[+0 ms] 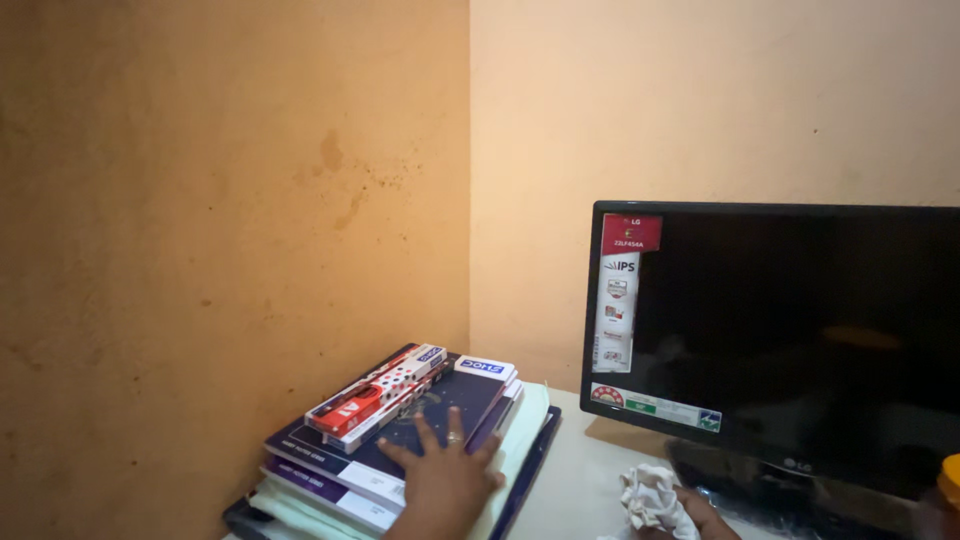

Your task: The person wipes several items on a desk using a white cloth. They clean multiple long boxes, a clear plastic jar, a teal water bottle, and finally the screen of a computer monitor. The person handles each item individually, wiping it down and placing it back on the desk.

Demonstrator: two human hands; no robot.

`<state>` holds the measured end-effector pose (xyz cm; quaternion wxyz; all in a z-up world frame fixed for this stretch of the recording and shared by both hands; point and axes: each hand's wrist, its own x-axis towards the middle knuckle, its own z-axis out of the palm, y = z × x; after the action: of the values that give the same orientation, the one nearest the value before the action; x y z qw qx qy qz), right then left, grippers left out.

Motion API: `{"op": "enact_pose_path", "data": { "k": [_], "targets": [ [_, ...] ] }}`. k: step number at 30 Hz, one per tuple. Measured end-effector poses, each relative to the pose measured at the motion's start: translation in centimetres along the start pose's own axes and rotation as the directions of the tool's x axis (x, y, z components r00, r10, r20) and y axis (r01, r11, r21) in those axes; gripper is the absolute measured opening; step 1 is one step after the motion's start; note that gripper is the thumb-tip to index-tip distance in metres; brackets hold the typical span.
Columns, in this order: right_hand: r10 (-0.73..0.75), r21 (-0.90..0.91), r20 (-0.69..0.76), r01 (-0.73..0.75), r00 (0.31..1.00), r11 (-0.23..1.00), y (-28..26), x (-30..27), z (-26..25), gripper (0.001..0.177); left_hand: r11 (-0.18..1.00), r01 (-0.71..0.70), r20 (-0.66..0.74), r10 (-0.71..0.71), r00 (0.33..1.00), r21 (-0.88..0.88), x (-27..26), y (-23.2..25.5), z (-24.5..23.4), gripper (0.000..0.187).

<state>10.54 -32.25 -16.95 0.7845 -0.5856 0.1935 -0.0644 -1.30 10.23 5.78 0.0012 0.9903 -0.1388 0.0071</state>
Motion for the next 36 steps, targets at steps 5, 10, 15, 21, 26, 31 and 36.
{"op": "enact_pose_path", "data": {
  "k": [5,10,15,21,26,31,36],
  "targets": [
    [0.172,0.132,0.019,-0.173,0.985,0.976,-1.0,0.7,1.3,0.046,0.999,0.046,-0.104,-0.047,0.994,-0.007,1.4,-0.5,2.1,0.049],
    [-0.359,-0.341,0.181,0.401,0.916,0.85,0.6,-1.1,-0.5,0.053,0.995,0.094,-0.136,-0.089,0.987,0.035,2.9,0.2,2.8,0.049],
    [-0.228,-0.334,0.077,0.24,0.971,0.911,0.2,-0.8,-0.8,0.053,0.987,0.135,-0.084,-0.143,0.986,-0.091,2.9,0.3,1.1,0.047],
    [-0.195,-0.332,0.042,0.198,0.98,0.922,-0.1,0.0,0.1,0.053,0.988,0.126,-0.079,-0.133,0.988,-0.087,2.8,-0.1,0.2,0.047],
    [-0.176,-0.339,0.024,0.174,0.984,0.925,0.2,0.0,0.0,0.053,0.98,0.167,-0.05,-0.173,0.984,-0.106,2.9,0.5,-0.5,0.05],
    [-0.177,-0.341,0.018,0.172,0.984,0.924,0.1,0.0,0.7,0.052,0.979,0.14,0.017,-0.139,0.99,-0.148,2.5,-0.1,-1.2,0.052],
    [-0.175,-0.329,0.03,0.175,0.984,0.928,-0.1,-0.2,3.0,0.052,0.99,-0.136,-0.364,0.118,0.924,-0.023,4.8,-2.8,1.0,0.052]
  ]
}}
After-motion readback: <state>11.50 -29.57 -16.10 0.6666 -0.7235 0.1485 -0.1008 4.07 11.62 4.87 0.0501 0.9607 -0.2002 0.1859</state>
